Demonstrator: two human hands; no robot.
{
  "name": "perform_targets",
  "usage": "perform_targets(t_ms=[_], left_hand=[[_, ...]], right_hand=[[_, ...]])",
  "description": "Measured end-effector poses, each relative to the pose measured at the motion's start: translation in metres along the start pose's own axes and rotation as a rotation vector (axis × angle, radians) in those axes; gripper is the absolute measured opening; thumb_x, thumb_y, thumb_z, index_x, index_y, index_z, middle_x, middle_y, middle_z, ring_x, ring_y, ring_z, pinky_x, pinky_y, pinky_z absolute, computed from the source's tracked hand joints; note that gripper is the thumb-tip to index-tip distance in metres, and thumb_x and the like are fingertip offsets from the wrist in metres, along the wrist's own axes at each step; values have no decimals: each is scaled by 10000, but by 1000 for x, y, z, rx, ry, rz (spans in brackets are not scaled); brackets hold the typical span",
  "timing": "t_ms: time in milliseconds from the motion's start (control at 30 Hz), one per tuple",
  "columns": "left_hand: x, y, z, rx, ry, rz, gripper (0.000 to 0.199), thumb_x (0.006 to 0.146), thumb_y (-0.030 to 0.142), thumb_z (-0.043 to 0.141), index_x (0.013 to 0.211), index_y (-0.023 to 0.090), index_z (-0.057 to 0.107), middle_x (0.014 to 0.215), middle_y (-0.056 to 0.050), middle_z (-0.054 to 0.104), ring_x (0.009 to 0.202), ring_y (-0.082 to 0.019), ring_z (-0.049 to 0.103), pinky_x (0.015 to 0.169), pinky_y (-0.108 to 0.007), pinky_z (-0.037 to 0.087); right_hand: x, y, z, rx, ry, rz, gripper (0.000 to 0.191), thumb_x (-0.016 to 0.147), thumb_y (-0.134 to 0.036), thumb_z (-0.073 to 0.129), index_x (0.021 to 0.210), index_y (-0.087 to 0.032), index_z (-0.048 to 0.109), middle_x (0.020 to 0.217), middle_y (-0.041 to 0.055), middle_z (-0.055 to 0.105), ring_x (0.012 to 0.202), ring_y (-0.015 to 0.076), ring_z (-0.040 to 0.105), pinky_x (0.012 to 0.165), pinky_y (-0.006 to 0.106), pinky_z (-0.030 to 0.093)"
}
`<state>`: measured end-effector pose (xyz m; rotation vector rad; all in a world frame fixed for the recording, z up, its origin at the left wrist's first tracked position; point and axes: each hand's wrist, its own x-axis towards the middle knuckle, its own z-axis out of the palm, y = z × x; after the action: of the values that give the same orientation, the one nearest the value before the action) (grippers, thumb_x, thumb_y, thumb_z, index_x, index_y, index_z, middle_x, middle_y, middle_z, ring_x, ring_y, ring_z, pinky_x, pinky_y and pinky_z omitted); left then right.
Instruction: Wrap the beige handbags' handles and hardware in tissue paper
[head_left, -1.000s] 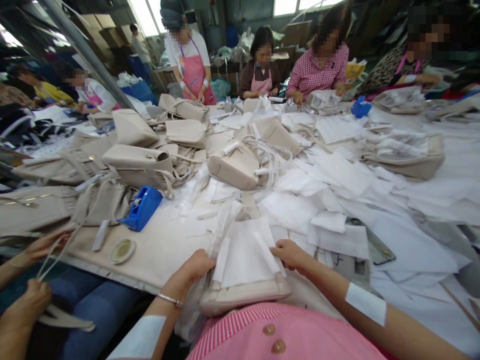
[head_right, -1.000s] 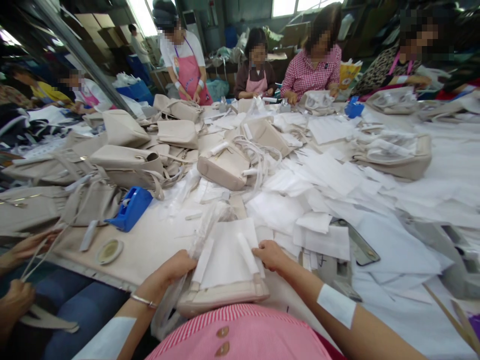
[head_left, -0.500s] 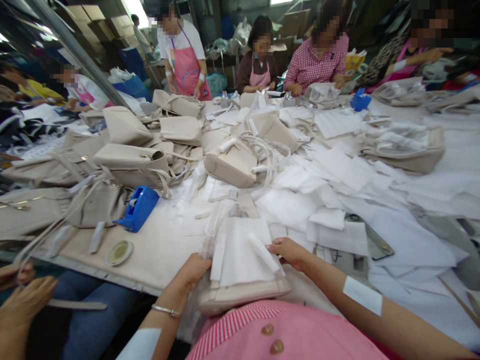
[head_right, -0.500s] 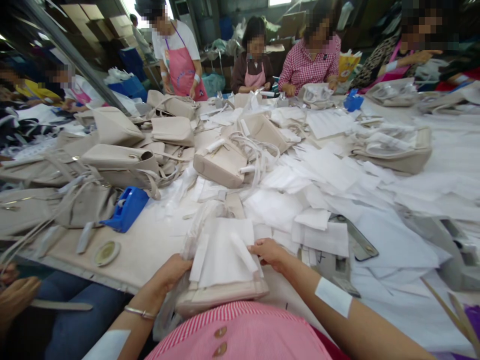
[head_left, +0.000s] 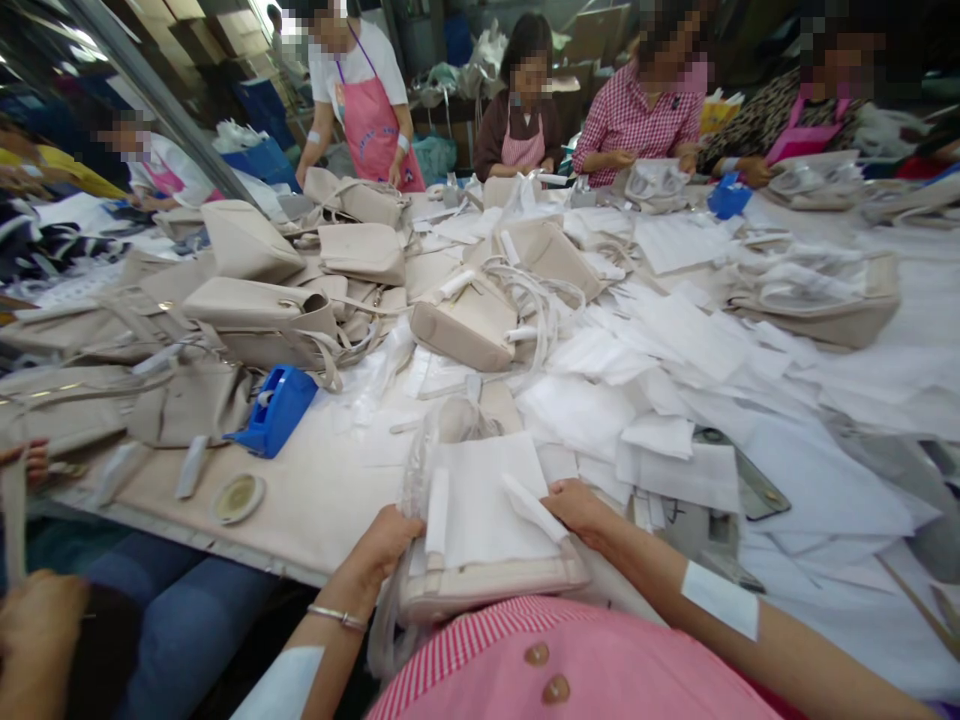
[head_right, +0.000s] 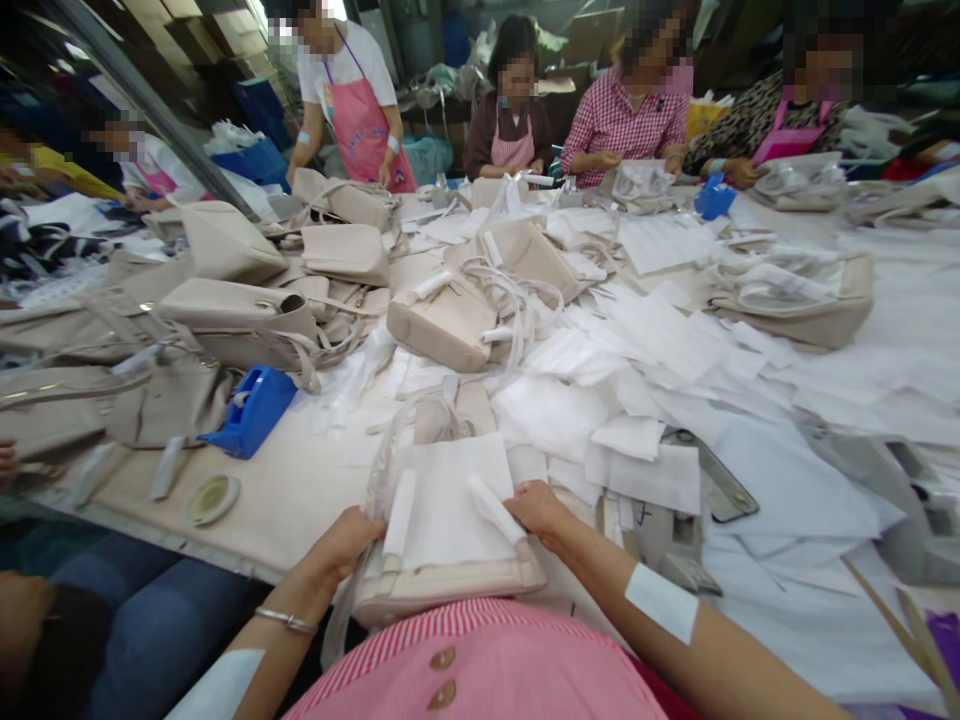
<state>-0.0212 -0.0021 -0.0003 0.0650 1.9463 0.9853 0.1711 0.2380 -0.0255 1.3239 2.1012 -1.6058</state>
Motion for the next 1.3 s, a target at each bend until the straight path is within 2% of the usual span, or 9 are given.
perform_targets(t_ms=[200,333,500,600,733,833,1033,1200,1300], left_hand=[[-2,9,1,126,-13,65,184,657,152,659,832,129,712,766,-70,748,822,-249,701,704,-286,539],[-3,31,-8,287,-5,102,155,673,232,681,776,117,689,746,-73,725,807,-255,697,655,-289,532],[-1,89,-42,530,64,118,224,753,301,632,868,109,650,713,-104,705,593,-241,667,502,-299,468],[-20,136,-52,722,183,219,219,796,344,610,853,137,653,687,-118,687,668,-289,667,592,-345,462],[-67,167,-9,1305,500,432,263,889,241,446,1062,163,629,783,-153,682,771,-354,671,652,-411,457],[-92,156,46,1401,314,583,360,879,190,473,1223,193,577,883,-142,673,793,-333,668,651,-397,466],[-104,113,87,1135,-123,595,623,721,363,728,1292,199,542,1028,-140,651,913,-341,633,795,-436,478],[-92,110,67,471,-398,525,415,851,490,565,1123,185,636,956,-73,681,868,-236,621,809,-344,474],[-79,122,38,165,-297,335,463,885,542,489,977,123,663,644,-21,602,602,-163,562,601,-278,453]], right_hand=[[-7,-3,-5,-51,114,-36,215,648,-249,643,554,-198,455,520,-25,484,569,135,470,491,234,292],[-9,-5,-10,18,119,-32,270,686,-228,656,931,-156,568,667,-12,601,597,137,544,529,227,373],[-4,1,-20,-12,7,-44,313,730,-255,656,1011,-124,620,747,47,666,670,179,615,604,269,442],[-9,-11,-37,-61,137,-194,297,766,-267,619,1025,-123,635,908,89,674,771,190,610,738,316,459],[-35,-56,-54,107,147,-459,277,852,-376,539,979,-159,655,883,62,662,773,176,600,719,306,470],[-55,-83,-46,302,-111,-374,353,853,-502,530,860,-167,641,651,10,596,599,144,560,528,250,429],[-63,-76,-10,493,-299,0,263,738,-402,664,693,-178,535,503,-33,521,443,90,462,408,199,303],[-61,-74,-16,777,-341,-123,194,672,-292,720,714,-148,596,570,-12,594,488,90,513,467,208,371],[-65,-84,-46,987,-379,-251,268,684,-346,773,721,-154,589,581,-7,613,507,108,562,492,217,402]])
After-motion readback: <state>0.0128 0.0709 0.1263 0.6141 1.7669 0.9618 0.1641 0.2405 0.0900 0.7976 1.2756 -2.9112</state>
